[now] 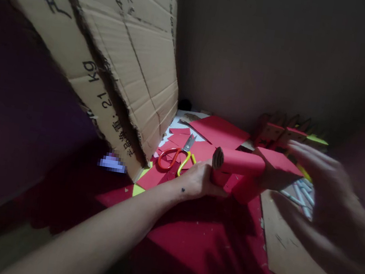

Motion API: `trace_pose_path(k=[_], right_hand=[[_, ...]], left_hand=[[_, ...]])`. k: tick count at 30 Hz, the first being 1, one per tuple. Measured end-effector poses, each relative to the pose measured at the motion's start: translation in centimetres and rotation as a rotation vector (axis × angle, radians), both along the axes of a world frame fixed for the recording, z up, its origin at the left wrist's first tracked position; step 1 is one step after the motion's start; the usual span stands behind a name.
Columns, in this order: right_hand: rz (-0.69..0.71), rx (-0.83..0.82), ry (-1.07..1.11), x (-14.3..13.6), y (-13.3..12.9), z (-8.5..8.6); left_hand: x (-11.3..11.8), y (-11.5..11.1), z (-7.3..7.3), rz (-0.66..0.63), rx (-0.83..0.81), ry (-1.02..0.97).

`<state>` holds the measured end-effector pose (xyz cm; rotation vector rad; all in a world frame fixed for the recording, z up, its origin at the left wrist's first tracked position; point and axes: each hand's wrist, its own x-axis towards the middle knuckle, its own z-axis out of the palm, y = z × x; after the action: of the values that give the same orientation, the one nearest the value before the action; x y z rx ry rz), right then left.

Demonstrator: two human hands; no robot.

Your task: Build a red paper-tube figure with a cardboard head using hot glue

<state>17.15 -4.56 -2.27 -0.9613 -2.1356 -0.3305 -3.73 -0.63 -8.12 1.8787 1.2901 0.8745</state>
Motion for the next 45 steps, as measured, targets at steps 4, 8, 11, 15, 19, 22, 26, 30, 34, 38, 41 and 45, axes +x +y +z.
trace_pose_path(k=[4,8,11,15,19,22,26,30,34,38,41,45], right_hand=[[0.103,-0.052,-0.334,-3.4,1.8,0.9],[0.072,-0.005,-0.485,-5.0,3.4,0.2],[0.077,0.007,-0.523,-5.0,3.5,-0.1],[0.086,-0.010,-0.533,-4.7,3.5,0.1],[0.076,-0.029,-0.545,-4.7,3.7,0.3],[0.088,-0.036,-0.535,-4.7,3.7,0.3],[0.099,-0.036,-0.502,-4.6,3.6,0.0],[0.100,-0.042,-0.484,-4.3,3.4,-0.4],[0.076,-0.038,-0.496,-3.9,3.0,0.1],[0.050,0.000,-0.579,-3.5,2.6,0.9],[-0.002,0.040,-0.647,-3.3,2.5,0.8],[-0.057,0.054,-0.689,-3.5,2.2,0.1]], left_hand=[[-0.1,-0.4,0.2,-0.053,0.079,0.019],[-0.2,-0.5,0.2,-0.099,0.001,-0.024],[-0.2,-0.5,0.2,-0.081,-0.118,-0.094],[0.0,-0.5,0.0,0.004,-0.076,-0.095],[0.4,-0.6,-0.4,0.056,-0.014,-0.047],[0.6,-0.8,-0.6,0.061,0.016,-0.078],[0.7,-0.8,-0.7,0.085,0.018,-0.051],[0.8,-0.6,-1.0,0.095,0.009,-0.038],[0.9,-0.5,-1.2,0.086,0.034,-0.070],[0.8,-0.5,-1.3,0.107,0.052,-0.060],[0.8,-0.6,-1.3,0.111,0.030,-0.064],[0.9,-0.6,-1.2,0.144,0.010,-0.046]])
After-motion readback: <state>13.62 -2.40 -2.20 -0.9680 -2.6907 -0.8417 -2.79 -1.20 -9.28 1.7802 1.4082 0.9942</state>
